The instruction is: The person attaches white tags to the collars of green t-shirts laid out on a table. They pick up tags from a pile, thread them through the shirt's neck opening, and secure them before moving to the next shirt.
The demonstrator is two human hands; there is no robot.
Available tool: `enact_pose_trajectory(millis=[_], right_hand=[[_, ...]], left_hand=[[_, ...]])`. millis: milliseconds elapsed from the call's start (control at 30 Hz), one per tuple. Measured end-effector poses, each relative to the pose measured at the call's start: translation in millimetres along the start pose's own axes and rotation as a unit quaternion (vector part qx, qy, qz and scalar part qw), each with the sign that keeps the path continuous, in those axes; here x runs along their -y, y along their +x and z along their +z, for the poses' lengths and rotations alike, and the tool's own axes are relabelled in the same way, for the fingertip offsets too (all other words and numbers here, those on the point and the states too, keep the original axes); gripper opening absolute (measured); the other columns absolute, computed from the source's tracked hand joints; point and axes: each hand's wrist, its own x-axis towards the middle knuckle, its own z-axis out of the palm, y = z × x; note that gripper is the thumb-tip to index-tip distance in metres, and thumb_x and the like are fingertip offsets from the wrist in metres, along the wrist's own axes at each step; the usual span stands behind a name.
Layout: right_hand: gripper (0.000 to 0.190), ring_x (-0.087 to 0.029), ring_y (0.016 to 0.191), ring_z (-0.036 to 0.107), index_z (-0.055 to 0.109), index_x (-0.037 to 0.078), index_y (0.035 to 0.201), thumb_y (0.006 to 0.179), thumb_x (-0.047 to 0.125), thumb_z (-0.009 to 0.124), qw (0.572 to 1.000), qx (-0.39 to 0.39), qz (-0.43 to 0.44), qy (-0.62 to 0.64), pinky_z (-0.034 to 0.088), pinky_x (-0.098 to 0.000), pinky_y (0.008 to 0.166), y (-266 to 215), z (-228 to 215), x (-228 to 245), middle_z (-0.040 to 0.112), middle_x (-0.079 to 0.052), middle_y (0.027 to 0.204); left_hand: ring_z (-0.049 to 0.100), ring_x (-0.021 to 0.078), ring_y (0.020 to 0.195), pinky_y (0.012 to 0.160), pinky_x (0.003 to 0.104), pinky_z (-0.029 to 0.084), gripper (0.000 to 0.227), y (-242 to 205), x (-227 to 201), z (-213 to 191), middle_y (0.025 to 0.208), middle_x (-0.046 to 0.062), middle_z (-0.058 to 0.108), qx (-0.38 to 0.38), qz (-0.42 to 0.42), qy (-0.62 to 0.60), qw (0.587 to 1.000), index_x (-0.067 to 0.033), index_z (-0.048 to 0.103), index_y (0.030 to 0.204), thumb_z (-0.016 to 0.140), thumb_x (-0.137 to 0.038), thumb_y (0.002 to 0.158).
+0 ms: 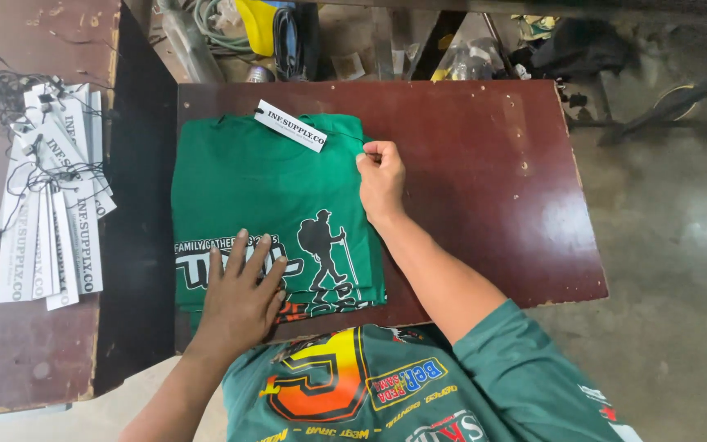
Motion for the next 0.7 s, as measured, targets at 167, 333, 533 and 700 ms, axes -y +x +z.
enact_pose_trajectory(millis=[167, 333, 533, 700], right_hand=[[0.016, -0.010, 0.067, 0.059, 0.071, 0.009, 0.097, 0.080, 0.012, 0.070, 1.000, -0.009, 0.008, 0.021, 0.050, -0.0273, 0.056, 6.3, 3.9, 4.3, 0.066, -0.003, 0.079], [0.017, -0.010, 0.067, 0.060, 0.072, 0.008, 0.096, 0.079, 0.010, 0.071, 0.998, 0.008, -0.032, 0.047, 0.050, -0.0275, 0.055, 17.7, 10.7, 38.7, 0.066, -0.003, 0.078], [0.015, -0.010, 0.069, 0.062, 0.074, 0.011, 0.093, 0.078, 0.009, 0.072, 0.986, 0.019, -0.162, 0.027, 0.053, -0.0271, 0.060, 74.4, -17.7, 80.7, 0.066, -0.001, 0.075], [0.015, -0.012, 0.082, 0.063, 0.069, 0.009, 0.099, 0.084, 0.006, 0.069, 0.971, 0.016, -0.236, -0.029, 0.054, -0.0256, 0.078, 121.6, -111.9, 100.0, 0.069, -0.002, 0.090]], left_hand=[[0.041, 0.0471, 0.148, 0.107, 0.072, 0.035, 0.030, -2.2, 8.4, 1.0, 0.146, 0.010, 0.058, -0.016, -0.021, -0.073, 0.997, -0.0175, 0.069, 0.121, 0.052, -0.035, 0.104], [0.061, 0.0419, 0.131, 0.101, 0.056, 0.049, 0.024, 0.5, 8.9, 1.3, 0.136, 0.015, 0.066, -0.143, 0.029, 0.002, 0.989, -0.0096, 0.067, 0.121, 0.060, -0.016, 0.098], [0.074, 0.0287, 0.107, 0.085, 0.037, 0.059, 0.022, 65.2, -28.7, -28.4, 0.114, 0.008, 0.073, -0.218, 0.020, 0.065, 0.974, -0.0128, 0.073, 0.109, 0.053, -0.021, 0.105], [0.073, 0.0315, 0.107, 0.080, 0.039, 0.058, 0.018, 129.0, -87.3, -30.9, 0.118, 0.015, 0.071, -0.167, 0.079, 0.028, 0.982, -0.0058, 0.065, 0.113, 0.055, -0.020, 0.106]])
